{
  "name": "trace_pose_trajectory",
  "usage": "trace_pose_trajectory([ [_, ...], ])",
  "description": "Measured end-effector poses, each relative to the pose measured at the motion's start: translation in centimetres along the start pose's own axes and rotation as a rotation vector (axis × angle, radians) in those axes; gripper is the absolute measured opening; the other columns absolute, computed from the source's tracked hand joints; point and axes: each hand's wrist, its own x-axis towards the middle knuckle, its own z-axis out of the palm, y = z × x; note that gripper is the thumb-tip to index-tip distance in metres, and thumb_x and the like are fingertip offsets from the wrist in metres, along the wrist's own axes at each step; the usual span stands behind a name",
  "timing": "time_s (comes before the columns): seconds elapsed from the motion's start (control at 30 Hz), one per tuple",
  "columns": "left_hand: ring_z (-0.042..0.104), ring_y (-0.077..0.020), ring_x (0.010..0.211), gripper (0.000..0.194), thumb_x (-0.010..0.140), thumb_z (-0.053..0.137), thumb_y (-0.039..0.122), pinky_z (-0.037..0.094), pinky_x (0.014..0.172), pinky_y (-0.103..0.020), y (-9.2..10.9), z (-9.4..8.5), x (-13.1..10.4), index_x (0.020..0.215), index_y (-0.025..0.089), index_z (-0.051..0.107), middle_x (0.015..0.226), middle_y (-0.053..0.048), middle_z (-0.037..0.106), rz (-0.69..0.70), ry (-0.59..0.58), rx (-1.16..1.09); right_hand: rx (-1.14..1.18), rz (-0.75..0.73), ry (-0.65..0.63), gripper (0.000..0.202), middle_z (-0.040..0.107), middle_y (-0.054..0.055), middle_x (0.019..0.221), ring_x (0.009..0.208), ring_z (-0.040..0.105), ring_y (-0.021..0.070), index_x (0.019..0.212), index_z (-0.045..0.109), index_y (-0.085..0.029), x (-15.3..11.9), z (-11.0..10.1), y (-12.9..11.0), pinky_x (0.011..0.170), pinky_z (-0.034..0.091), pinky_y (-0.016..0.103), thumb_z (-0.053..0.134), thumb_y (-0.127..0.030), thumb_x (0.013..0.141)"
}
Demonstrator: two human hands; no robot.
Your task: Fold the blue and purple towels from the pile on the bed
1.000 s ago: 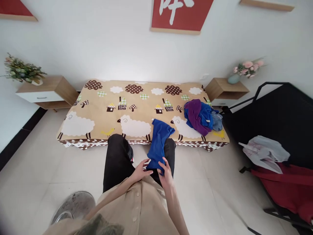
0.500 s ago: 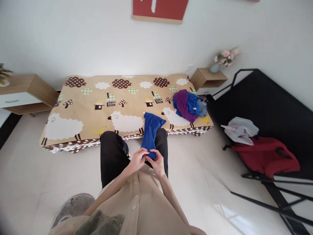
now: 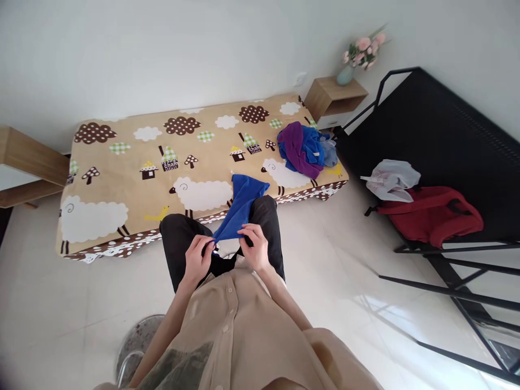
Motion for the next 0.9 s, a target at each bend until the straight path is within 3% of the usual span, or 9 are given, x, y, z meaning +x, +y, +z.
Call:
trace_pose_trajectory([
  [0.1,0.069,-0.0216,0.108,0.014,0.102,0.059,0.025,0.059,0.097,-0.037,1.2,-0.3,-0.4,0.114,0.021,0.066,0.116,-0.011,0.065,0.007,0.003,0.041,0.079,-0.099,-0.074,0.026,0.075,0.006,0.107,0.106,0.074,0.0221,0.092,0.077,-0.03,-0.6,1.5,-1.0,0.096,0.062,0.041,0.056,-0.018,0.099],
  [0.2,0.068,-0.0242,0.12,0.03,0.098,0.065,0.022,0.059,0.105,-0.041,2.0,0.2,-0.7,0.128,0.021,0.061,0.127,-0.013,0.066,0.068,-0.044,0.008,0.107,-0.134,-0.147,0.02,0.078,0.004,0.099,0.094,0.075,0.0214,0.097,0.078,-0.033,-1.5,3.0,-1.5,0.091,0.063,0.041,0.062,-0.023,0.101],
  [0.4,0.075,-0.0175,0.094,0.028,0.103,0.049,0.014,0.063,0.087,-0.03,2.2,0.2,-1.1,0.118,0.022,0.071,0.104,-0.007,0.076,0.084,-0.089,-0.031,0.208,-0.124,-0.158,0.006,0.078,0.003,0.088,0.082,0.073,0.0223,0.094,0.08,-0.031,-2.4,3.5,-1.8,0.077,0.063,0.039,0.076,-0.034,0.096],
  [0.53,0.075,-0.0148,0.084,0.023,0.102,0.054,0.013,0.062,0.079,-0.024,3.0,-1.6,-1.1,0.107,0.021,0.075,0.095,-0.005,0.078,0.134,-0.053,-0.089,0.239,-0.152,-0.311,0.02,0.079,0.005,0.095,0.088,0.074,0.0226,0.104,0.078,-0.027,-2.0,2.7,-1.1,0.083,0.062,0.038,0.085,-0.038,0.089],
  [0.73,0.076,-0.0147,0.074,0.022,0.096,0.061,0.008,0.062,0.074,-0.023,4.3,-3.8,-1.0,0.096,0.023,0.077,0.083,-0.001,0.079,0.289,0.024,-0.069,-0.05,-0.329,-0.596,0.024,0.079,0.005,0.103,0.098,0.073,0.0209,0.102,0.074,-0.023,-1.0,2.8,3.9,0.094,0.058,0.035,0.069,-0.005,0.088],
  [0.83,0.076,-0.018,0.067,0.024,0.09,0.062,0.009,0.064,0.063,-0.027,5.0,-4.7,-0.8,0.093,0.027,0.078,0.077,0.001,0.078,0.359,0.091,-0.113,-0.247,-0.3,-0.696,0.031,0.077,0.006,0.107,0.104,0.07,0.0207,0.1,0.074,-0.021,0.8,2.5,7.7,0.096,0.056,0.032,0.063,0.003,0.084],
  [0.9,0.076,-0.0223,0.063,0.024,0.087,0.062,0.016,0.064,0.055,-0.033,5.8,-6.6,-0.7,0.091,0.034,0.079,0.072,0.002,0.077,0.344,0.08,-0.187,-0.353,-0.243,-0.726,0.029,0.076,0.007,0.107,0.105,0.069,0.0213,0.099,0.074,-0.02,2.4,1.7,10.1,0.094,0.056,0.031,0.063,0.003,0.084],
])
